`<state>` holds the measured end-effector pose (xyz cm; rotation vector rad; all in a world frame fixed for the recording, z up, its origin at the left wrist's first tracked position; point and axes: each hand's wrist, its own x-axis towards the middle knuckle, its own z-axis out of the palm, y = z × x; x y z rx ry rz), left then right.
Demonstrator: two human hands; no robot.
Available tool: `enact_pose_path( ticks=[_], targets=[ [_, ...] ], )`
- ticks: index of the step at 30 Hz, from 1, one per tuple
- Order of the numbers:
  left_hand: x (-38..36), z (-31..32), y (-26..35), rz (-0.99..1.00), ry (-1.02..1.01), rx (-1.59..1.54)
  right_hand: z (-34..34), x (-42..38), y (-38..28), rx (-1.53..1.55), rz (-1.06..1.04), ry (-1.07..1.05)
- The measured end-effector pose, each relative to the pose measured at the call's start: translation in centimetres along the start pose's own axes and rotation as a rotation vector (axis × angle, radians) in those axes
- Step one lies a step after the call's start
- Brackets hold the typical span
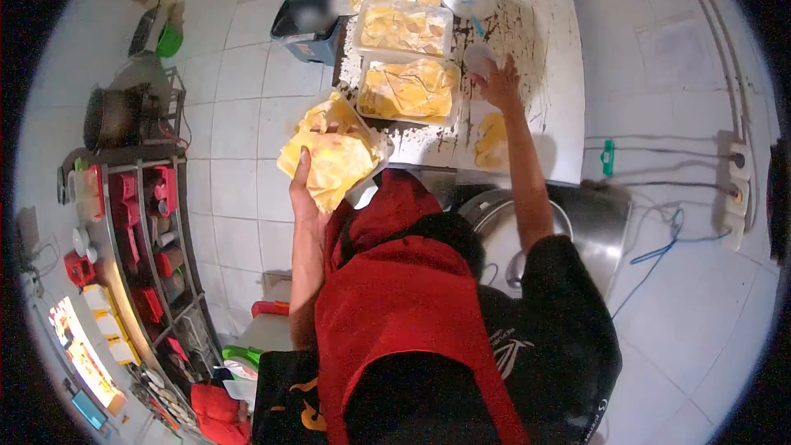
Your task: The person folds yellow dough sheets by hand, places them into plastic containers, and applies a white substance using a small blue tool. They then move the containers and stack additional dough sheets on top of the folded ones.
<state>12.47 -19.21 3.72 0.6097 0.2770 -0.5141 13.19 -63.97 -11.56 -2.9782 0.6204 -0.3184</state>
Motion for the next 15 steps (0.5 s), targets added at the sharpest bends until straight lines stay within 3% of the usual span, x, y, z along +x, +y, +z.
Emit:
enact_pose_path(
  ticks=[4,5,6,7,9,10,11,13,15],
  targets=[
    [-1.1,0.4,0.7,0.023,-0.060,-0.122,-0.4,0.7,0.9,-0.078,-0.099,-0.191],
    [-1.4,0.3,0.9,-0.010,0.056,-0.090,2.5,1.0,3.4,-0.101,-0.164,-0.098],
    [-1.9,0.0,1.2,-0.033,0.182,-0.058,4.7,1.3,5.2,0.024,-0.139,-0.037],
    [-1.5,-1.2,0.9,-0.015,0.173,-0.081,6.9,1.5,7.0,0.151,-0.123,0.028],
    [-1.1,-1.3,0.7,0.045,0.036,-0.077,5.2,2.3,6.0,0.804,-0.015,-0.088],
    [-0.9,-1.9,0.4,0.046,0.013,-0.087,4.5,1.9,4.4,0.733,-0.027,0.184],
    [-0.7,-1.1,0.6,0.047,-0.004,-0.100,-0.6,0.0,-1.0,1.076,0.387,0.062],
    [-1.4,0.3,1.3,-0.011,0.037,-0.069,-7.1,-2.8,-7.8,0.737,0.166,-0.091],
    [-1.0,0.3,1.0,0.012,-0.005,-0.108,-11.3,-6.3,-15.4,0.904,-0.104,-0.089]
  ],
)
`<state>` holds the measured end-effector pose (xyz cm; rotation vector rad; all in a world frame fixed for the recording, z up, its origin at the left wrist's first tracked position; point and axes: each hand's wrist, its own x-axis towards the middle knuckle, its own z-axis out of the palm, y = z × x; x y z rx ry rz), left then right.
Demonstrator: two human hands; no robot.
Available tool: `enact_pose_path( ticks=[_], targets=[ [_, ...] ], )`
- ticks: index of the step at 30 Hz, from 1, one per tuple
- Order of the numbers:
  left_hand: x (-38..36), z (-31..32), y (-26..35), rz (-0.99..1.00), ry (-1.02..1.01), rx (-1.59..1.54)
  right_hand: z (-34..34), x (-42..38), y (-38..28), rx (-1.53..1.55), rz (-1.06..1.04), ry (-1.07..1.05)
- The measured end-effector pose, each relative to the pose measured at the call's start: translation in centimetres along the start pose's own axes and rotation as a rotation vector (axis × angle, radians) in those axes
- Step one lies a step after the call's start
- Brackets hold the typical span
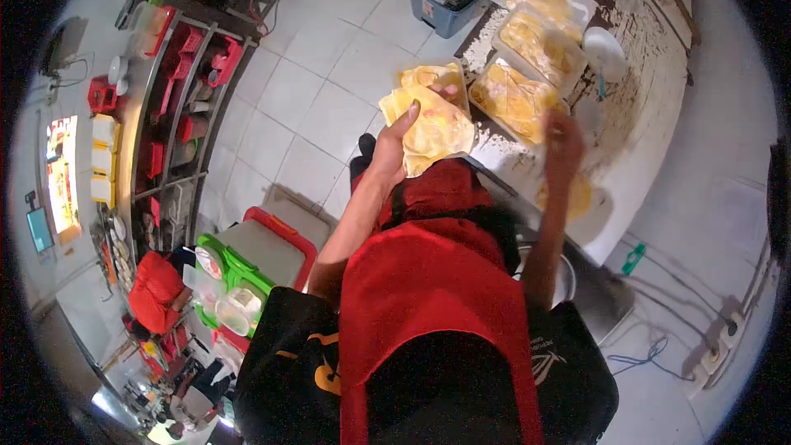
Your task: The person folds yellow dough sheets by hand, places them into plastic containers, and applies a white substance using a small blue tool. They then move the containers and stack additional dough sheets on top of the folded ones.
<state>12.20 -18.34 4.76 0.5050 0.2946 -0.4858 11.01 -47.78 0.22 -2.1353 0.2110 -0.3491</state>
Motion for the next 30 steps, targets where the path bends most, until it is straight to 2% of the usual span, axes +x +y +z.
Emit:
enact_pose_path(
  ticks=[1,2,4,9,11,14,15,16,18,19,21,23,25,26,28,29,30],
  targets=[
    [-0.2,0.2,0.1,0.012,-0.029,-0.015,1.3,-0.5,-4.8,-0.048,-0.014,-0.186],
    [-0.3,0.3,0.0,0.023,-0.057,-0.028,3.1,-1.4,-8.5,0.278,0.036,-0.247],
    [-0.5,0.0,-0.2,0.034,-0.031,0.024,5.5,-1.4,-11.6,0.219,-0.160,-0.264],
    [-0.5,-0.5,-0.1,0.088,0.091,0.189,7.8,-0.3,-11.7,0.179,-0.266,-0.336],
    [-0.4,-1.1,0.0,0.072,0.170,0.191,8.3,0.2,-11.2,0.046,-0.436,-0.298],
    [-0.1,-2.8,0.3,0.066,0.141,0.073,9.5,0.0,-11.9,0.136,-0.378,-0.288],
    [-0.2,-2.7,0.4,0.100,0.220,0.246,9.7,0.1,-12.0,0.133,-0.379,-0.300],
    [-0.3,-2.8,0.3,0.132,0.302,0.421,10.0,0.2,-11.8,0.207,-0.286,-0.335],
    [-0.3,-3.0,0.0,0.191,0.339,0.474,9.8,0.3,-11.7,0.261,-0.132,-0.475],
    [-0.2,-3.0,0.0,0.251,0.360,0.537,9.2,0.6,-12.4,0.262,-0.128,-0.484],
    [-0.5,-2.6,0.3,0.249,0.403,0.536,8.1,1.4,-13.8,0.156,-0.337,-0.611],
    [-0.8,-2.4,0.6,0.198,0.392,0.617,8.6,1.8,-13.4,0.188,-0.380,-0.646],
    [-1.0,-2.4,0.5,0.213,0.355,0.635,9.2,2.1,-13.2,0.051,-0.674,-0.615],
    [-1.0,-2.4,0.5,0.230,0.320,0.656,9.5,2.1,-12.5,0.046,-0.671,-0.612],
    [-1.0,-3.1,0.3,0.258,0.279,0.674,10.0,2.2,-11.4,0.193,-0.509,-0.668],
    [-0.9,-3.4,0.3,0.289,0.247,0.693,9.7,2.2,-10.9,0.190,-0.514,-0.669],
    [-0.8,-3.3,0.2,0.295,0.249,0.691,9.2,2.0,-10.9,0.251,-0.347,-0.712]
  ],
)
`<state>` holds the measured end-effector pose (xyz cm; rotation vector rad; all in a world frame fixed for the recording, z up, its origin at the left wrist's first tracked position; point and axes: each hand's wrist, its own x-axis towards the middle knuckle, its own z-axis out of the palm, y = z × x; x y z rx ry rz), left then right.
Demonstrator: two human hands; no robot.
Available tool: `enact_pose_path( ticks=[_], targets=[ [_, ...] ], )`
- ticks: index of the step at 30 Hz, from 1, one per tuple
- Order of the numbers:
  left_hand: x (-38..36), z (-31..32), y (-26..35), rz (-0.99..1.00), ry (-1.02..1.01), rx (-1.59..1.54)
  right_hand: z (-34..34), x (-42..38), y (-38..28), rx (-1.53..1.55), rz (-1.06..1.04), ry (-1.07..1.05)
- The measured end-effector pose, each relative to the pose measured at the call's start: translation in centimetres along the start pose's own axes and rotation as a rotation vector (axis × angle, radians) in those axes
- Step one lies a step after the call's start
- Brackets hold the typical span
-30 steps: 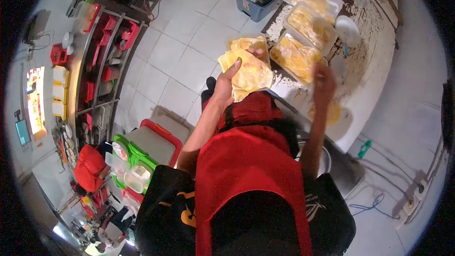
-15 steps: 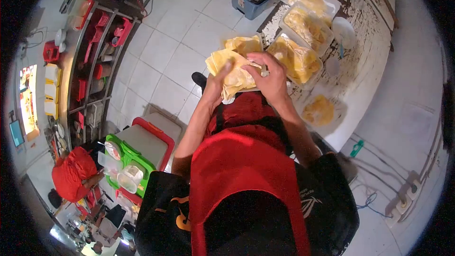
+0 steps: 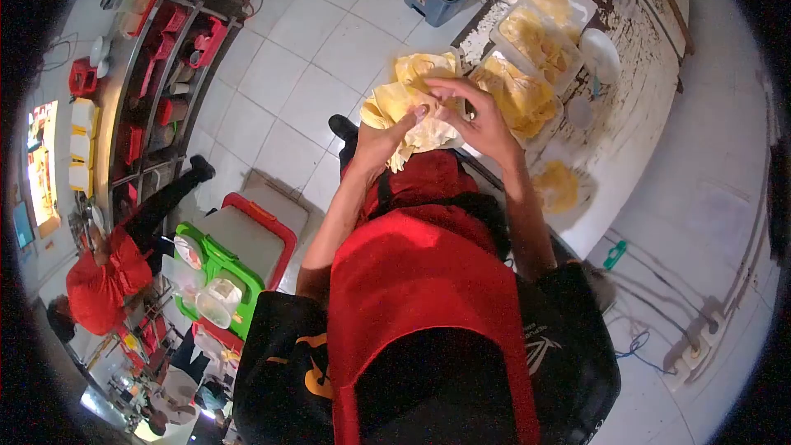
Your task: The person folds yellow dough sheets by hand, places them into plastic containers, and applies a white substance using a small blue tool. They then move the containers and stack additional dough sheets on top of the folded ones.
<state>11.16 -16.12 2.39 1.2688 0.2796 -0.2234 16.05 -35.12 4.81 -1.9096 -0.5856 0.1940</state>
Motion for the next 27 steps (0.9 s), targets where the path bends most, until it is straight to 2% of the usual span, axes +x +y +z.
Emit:
enact_pose_path(
  ticks=[1,2,4,5,7,10,15,17,19,21,22,27],
  targets=[
    [0.0,0.2,0.1,-0.047,0.042,-0.088,0.0,-0.4,-0.2,0.117,0.136,-0.007],
    [-0.1,0.3,0.2,-0.095,0.084,-0.175,0.3,-0.6,-0.2,0.118,0.133,-0.013],
    [0.0,0.4,0.7,-0.127,0.138,-0.162,1.5,-1.3,0.2,0.137,0.163,0.125],
    [0.2,0.4,0.9,-0.160,0.187,-0.147,2.0,-1.4,0.3,0.136,0.160,0.121],
    [0.6,-0.4,0.3,-0.148,0.175,-0.191,3.2,-1.6,0.6,0.379,0.275,0.247],
    [0.6,-0.5,0.1,-0.151,0.144,-0.284,4.0,-1.8,2.4,0.529,0.350,0.318],
    [-0.5,-0.8,0.1,-0.269,0.048,-0.370,3.4,-1.4,0.2,0.653,0.306,0.328],
    [-1.3,-1.1,-0.7,-0.228,-0.052,-0.165,2.9,-1.8,-1.2,0.677,0.276,0.306],
    [-2.0,-1.0,-0.8,-0.215,-0.049,-0.192,2.6,-2.8,-2.4,0.530,0.239,0.261],
    [-2.1,-1.5,-1.2,-0.016,-0.213,-0.015,2.5,-3.9,-2.1,0.567,0.253,0.242],
    [-2.5,-0.7,-0.9,-0.039,-0.143,-0.044,2.8,-4.5,-1.5,0.585,0.245,0.249],
    [-2.7,-1.4,-3.1,-0.014,-0.153,0.016,3.1,-4.4,-1.7,0.568,0.349,0.220]
  ],
)
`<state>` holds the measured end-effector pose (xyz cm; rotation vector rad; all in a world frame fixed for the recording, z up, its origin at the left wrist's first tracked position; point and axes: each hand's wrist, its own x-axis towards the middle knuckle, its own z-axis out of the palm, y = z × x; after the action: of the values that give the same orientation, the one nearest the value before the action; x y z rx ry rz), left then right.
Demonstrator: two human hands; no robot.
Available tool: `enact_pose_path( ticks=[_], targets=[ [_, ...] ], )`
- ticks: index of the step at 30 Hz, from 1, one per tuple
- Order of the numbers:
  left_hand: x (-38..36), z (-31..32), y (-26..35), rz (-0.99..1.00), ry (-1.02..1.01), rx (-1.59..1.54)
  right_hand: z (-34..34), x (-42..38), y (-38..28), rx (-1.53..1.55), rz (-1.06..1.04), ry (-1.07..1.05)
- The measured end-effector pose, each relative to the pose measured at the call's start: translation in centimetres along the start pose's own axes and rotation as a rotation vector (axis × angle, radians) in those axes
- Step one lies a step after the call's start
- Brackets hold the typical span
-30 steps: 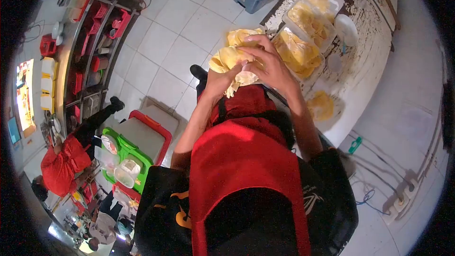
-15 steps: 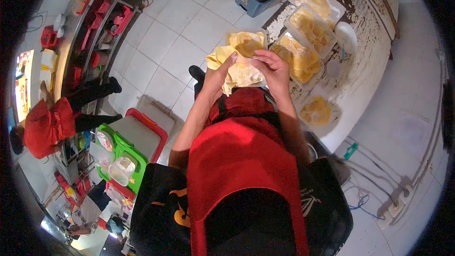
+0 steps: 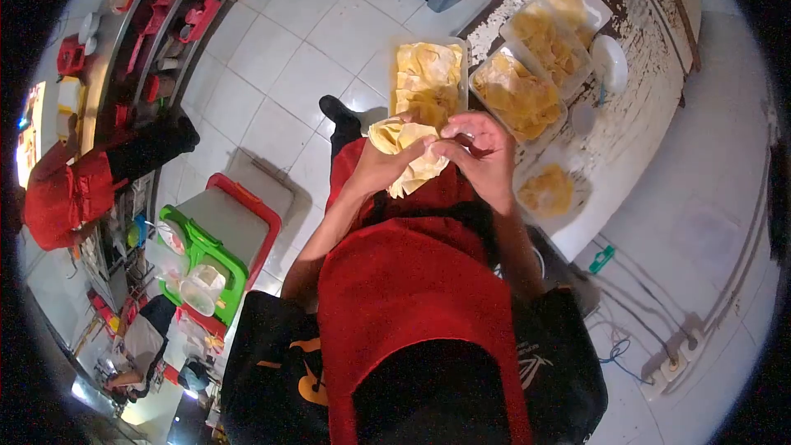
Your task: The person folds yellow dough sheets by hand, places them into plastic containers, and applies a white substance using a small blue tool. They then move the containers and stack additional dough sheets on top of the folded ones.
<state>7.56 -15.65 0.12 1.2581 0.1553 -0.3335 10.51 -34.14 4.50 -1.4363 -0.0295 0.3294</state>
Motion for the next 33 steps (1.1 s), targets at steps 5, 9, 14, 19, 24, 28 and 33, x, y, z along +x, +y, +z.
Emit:
enact_pose_path(
  ticks=[5,9,14,19,24,28,33],
  targets=[
    [-0.2,-1.2,-1.8,-0.083,0.057,0.097,0.4,1.1,-0.4,-0.365,0.215,-0.098],
    [1.0,-1.6,-4.1,-0.321,0.279,-0.469,-0.3,3.0,1.5,-0.302,0.147,0.024],
    [1.9,-7.2,-5.4,-0.184,0.127,-1.229,-6.0,9.6,3.5,-0.848,-0.096,-0.010],
    [1.9,-9.6,-2.7,-0.074,0.200,-1.145,-5.4,13.6,5.0,-0.554,-0.032,-0.182],
    [2.6,-9.1,-1.1,-0.047,0.188,-1.028,-3.9,16.8,10.5,-0.780,-0.075,-0.284],
    [3.2,-7.7,-0.1,0.006,0.096,-0.952,-3.4,15.8,11.2,-0.998,-0.510,-0.035],
    [3.7,-6.2,0.4,0.017,0.087,-0.833,1.7,11.0,4.1,-0.561,-0.330,-0.059]
  ],
)
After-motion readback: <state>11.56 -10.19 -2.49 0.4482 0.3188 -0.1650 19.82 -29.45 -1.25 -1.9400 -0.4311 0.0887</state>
